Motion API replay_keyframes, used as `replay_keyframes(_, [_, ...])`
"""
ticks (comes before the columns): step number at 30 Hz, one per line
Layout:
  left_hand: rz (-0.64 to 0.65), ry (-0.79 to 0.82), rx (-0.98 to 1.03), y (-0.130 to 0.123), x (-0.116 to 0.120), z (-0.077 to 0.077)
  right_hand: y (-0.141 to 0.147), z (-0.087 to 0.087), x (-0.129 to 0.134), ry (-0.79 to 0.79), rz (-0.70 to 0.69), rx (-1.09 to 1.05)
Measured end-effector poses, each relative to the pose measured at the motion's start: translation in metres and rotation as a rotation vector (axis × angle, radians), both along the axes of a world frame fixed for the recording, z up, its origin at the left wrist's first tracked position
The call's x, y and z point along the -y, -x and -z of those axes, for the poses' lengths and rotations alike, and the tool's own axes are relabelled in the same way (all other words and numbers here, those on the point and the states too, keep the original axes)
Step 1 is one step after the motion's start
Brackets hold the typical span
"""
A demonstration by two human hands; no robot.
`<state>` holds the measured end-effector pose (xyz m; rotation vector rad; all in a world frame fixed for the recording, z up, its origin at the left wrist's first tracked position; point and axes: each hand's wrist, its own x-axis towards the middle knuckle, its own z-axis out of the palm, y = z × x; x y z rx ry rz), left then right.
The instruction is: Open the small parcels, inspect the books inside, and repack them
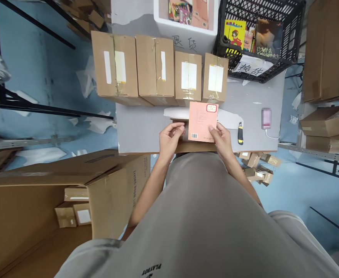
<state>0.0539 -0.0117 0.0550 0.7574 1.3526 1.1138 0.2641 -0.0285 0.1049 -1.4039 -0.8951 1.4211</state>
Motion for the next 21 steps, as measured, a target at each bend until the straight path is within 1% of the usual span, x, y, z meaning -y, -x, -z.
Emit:
replay_keyframes(2, [0.006,0.004,-0.013,0.001,0.001,0.000,0.000,0.001,0.001,0.010,0.014,-0.039])
replay_keyframes(4, [0.025,0.017,0.017,0.001,0.002,0.000,0.001,0.001,0.002,0.024,0.026,-0.061])
replay_keyframes(9, [0.129,0.106,0.295,-0.004,0.001,-0.003,0.003,0.001,-0.001,0.033,0.001,-0.075])
replay_keyframes(12, [0.190,0.143,0.366,-0.009,0.002,-0.005,0.002,0.008,-0.004,0.026,-0.053,-0.058])
replay_keyframes(14, [0.175,0.122,0.335,-0.013,0.003,-0.004,0.001,0.015,-0.006,0.005,-0.071,0.001])
replay_keyframes(18, [0.069,0.023,0.159,-0.021,0.005,-0.002,0.003,0.024,-0.007,-0.099,0.027,0.309])
replay_keyframes(19, [0.055,0.000,0.110,-0.023,0.006,-0.003,0.006,0.024,-0.006,-0.111,0.024,0.351])
replay_keyframes(21, [0.048,-0.057,0.004,-0.029,0.009,-0.009,0.013,0.022,-0.003,-0.095,-0.032,0.329])
